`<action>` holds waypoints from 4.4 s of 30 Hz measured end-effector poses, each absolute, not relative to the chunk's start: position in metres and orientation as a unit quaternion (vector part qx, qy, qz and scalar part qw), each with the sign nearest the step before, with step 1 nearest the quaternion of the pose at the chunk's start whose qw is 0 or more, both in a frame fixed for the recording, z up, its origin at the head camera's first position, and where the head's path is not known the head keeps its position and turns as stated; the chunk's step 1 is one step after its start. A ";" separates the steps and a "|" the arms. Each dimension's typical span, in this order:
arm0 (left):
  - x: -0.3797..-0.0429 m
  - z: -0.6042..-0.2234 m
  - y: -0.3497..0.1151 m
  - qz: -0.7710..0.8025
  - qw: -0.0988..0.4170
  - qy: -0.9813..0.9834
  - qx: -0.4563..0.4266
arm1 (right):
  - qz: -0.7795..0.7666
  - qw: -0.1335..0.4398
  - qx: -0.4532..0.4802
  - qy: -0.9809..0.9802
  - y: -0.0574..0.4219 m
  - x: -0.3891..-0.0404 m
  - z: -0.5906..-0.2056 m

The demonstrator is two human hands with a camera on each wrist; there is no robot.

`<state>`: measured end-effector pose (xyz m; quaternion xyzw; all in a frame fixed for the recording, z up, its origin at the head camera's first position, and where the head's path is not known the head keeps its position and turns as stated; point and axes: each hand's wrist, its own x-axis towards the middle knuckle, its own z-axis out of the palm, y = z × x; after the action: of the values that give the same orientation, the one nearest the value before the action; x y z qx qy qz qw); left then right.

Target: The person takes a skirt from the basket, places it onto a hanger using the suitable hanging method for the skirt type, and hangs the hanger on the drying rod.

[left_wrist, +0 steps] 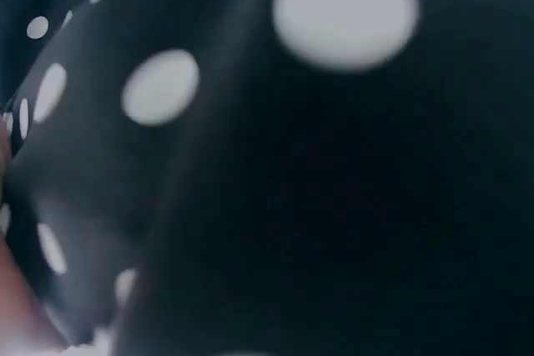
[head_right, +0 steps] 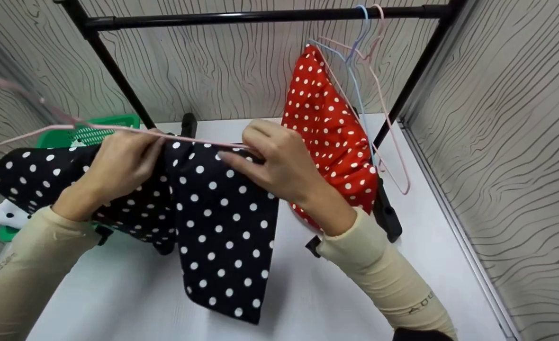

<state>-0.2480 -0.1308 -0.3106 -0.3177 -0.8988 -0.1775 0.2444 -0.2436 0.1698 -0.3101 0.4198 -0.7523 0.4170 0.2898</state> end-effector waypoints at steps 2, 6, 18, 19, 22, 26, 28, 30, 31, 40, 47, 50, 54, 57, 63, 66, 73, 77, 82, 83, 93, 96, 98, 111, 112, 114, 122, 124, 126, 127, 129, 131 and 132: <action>-0.248 -0.306 -0.129 -0.189 0.203 -0.917 -0.286 | 0.383 0.257 0.422 -0.781 0.168 -0.239 -0.309; -0.251 -0.302 -0.124 -0.166 0.136 -0.946 -0.243 | 0.322 0.182 0.378 -0.849 0.162 -0.237 -0.311; -0.263 -0.321 -0.120 -0.143 0.136 -0.936 -0.292 | 0.412 0.079 0.207 -0.884 0.167 -0.260 -0.335; -0.263 -0.322 -0.121 -0.143 0.154 -0.932 -0.297 | 0.412 0.077 0.202 -0.885 0.169 -0.262 -0.336; -0.263 -0.327 -0.126 -0.132 0.214 -0.916 -0.314 | 0.406 0.076 0.195 -0.890 0.174 -0.266 -0.336; -0.262 -0.327 -0.135 -0.122 0.319 -0.875 -0.343 | 0.403 0.074 0.190 -0.892 0.181 -0.270 -0.339; -0.263 -0.324 -0.144 -0.133 0.382 -0.846 -0.347 | 0.413 0.061 0.185 -0.890 0.185 -0.272 -0.340; -0.264 -0.320 -0.159 -0.143 0.437 -0.823 -0.334 | 0.420 0.048 0.178 -0.889 0.190 -0.273 -0.342; -0.264 -0.319 -0.168 -0.152 0.454 -0.817 -0.320 | 0.422 0.043 0.177 -0.888 0.193 -0.274 -0.342; -0.256 -0.323 -0.255 -0.483 0.157 -0.841 -0.184 | 0.409 0.032 0.168 -0.896 0.213 -0.279 -0.339; -0.254 -0.347 -0.278 -0.590 -0.053 -0.792 -0.148 | 0.411 -0.028 0.157 -0.898 0.220 -0.286 -0.341; -0.255 -0.354 -0.272 -0.590 -0.038 -0.796 -0.130 | 0.422 -0.064 0.147 -0.892 0.222 -0.290 -0.344; -0.256 -0.355 -0.262 -0.628 0.005 -0.770 -0.117 | 0.411 -0.082 0.137 -0.897 0.220 -0.295 -0.349; -0.258 -0.353 -0.258 -0.660 0.024 -0.745 -0.095 | 0.396 -0.089 0.135 -0.904 0.218 -0.298 -0.352; -0.257 -0.349 -0.262 -0.617 0.004 -0.787 0.004 | 0.342 -0.099 0.149 -0.923 0.226 -0.302 -0.354; -0.255 -0.349 -0.267 -0.598 -0.028 -0.799 0.052 | 0.338 -0.102 0.161 -0.922 0.232 -0.302 -0.353; -0.253 -0.347 -0.266 -0.702 -0.020 -0.711 0.042 | 0.402 -0.100 0.210 -0.886 0.236 -0.301 -0.351; -0.250 -0.345 -0.266 -0.722 -0.040 -0.687 -0.072 | 0.436 -0.136 0.210 -0.865 0.237 -0.298 -0.349; -0.245 -0.348 -0.266 -0.711 -0.034 -0.691 -0.125 | 0.474 -0.223 0.195 -0.829 0.237 -0.294 -0.344; -0.244 -0.349 -0.266 -0.711 -0.026 -0.692 -0.119 | 0.480 -0.237 0.191 -0.823 0.236 -0.293 -0.343; -0.256 -0.356 -0.268 -0.660 0.005 -0.751 -0.009 | 0.523 -0.341 0.178 -0.761 0.233 -0.266 -0.330; -0.259 -0.358 -0.261 -0.615 0.013 -0.788 0.020 | 0.573 -0.299 0.193 -0.738 0.238 -0.255 -0.326; -0.259 -0.356 -0.252 -0.590 0.026 -0.807 0.022 | 0.593 -0.256 0.202 -0.736 0.242 -0.245 -0.323; -0.271 -0.356 -0.122 -0.297 0.225 -0.913 -0.166 | 0.555 0.077 0.110 -0.821 0.236 -0.188 -0.321; -0.271 -0.356 -0.109 -0.301 0.209 -0.915 -0.170 | 0.550 0.097 0.101 -0.824 0.235 -0.188 -0.322; -0.273 -0.358 -0.083 -0.320 0.175 -0.913 -0.183 | 0.540 0.134 0.085 -0.826 0.231 -0.189 -0.323; -0.280 -0.377 0.008 -0.392 0.104 -0.889 -0.212 | 0.504 0.238 0.051 -0.829 0.212 -0.205 -0.329; -0.277 -0.382 0.024 -0.402 0.099 -0.883 -0.221 | 0.482 0.269 0.040 -0.833 0.209 -0.210 -0.331; -0.275 -0.386 0.039 -0.415 0.094 -0.874 -0.234 | 0.456 0.303 0.029 -0.836 0.206 -0.215 -0.333; -0.273 -0.387 0.045 -0.418 0.090 -0.871 -0.241 | 0.441 0.318 0.022 -0.839 0.205 -0.218 -0.335; -0.271 -0.392 0.057 -0.424 0.086 -0.865 -0.255 | 0.409 0.344 0.013 -0.845 0.204 -0.224 -0.338; -0.269 -0.397 0.067 -0.428 0.088 -0.858 -0.271 | 0.381 0.364 0.005 -0.850 0.203 -0.231 -0.342; -0.268 -0.400 0.071 -0.429 0.088 -0.855 -0.279 | 0.369 0.370 0.001 -0.853 0.203 -0.234 -0.345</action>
<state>-0.2683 0.0708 -0.3999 -0.2786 -0.8550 -0.4285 0.0879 -0.2339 0.2035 -0.3446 0.0006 -0.8526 0.3686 0.3704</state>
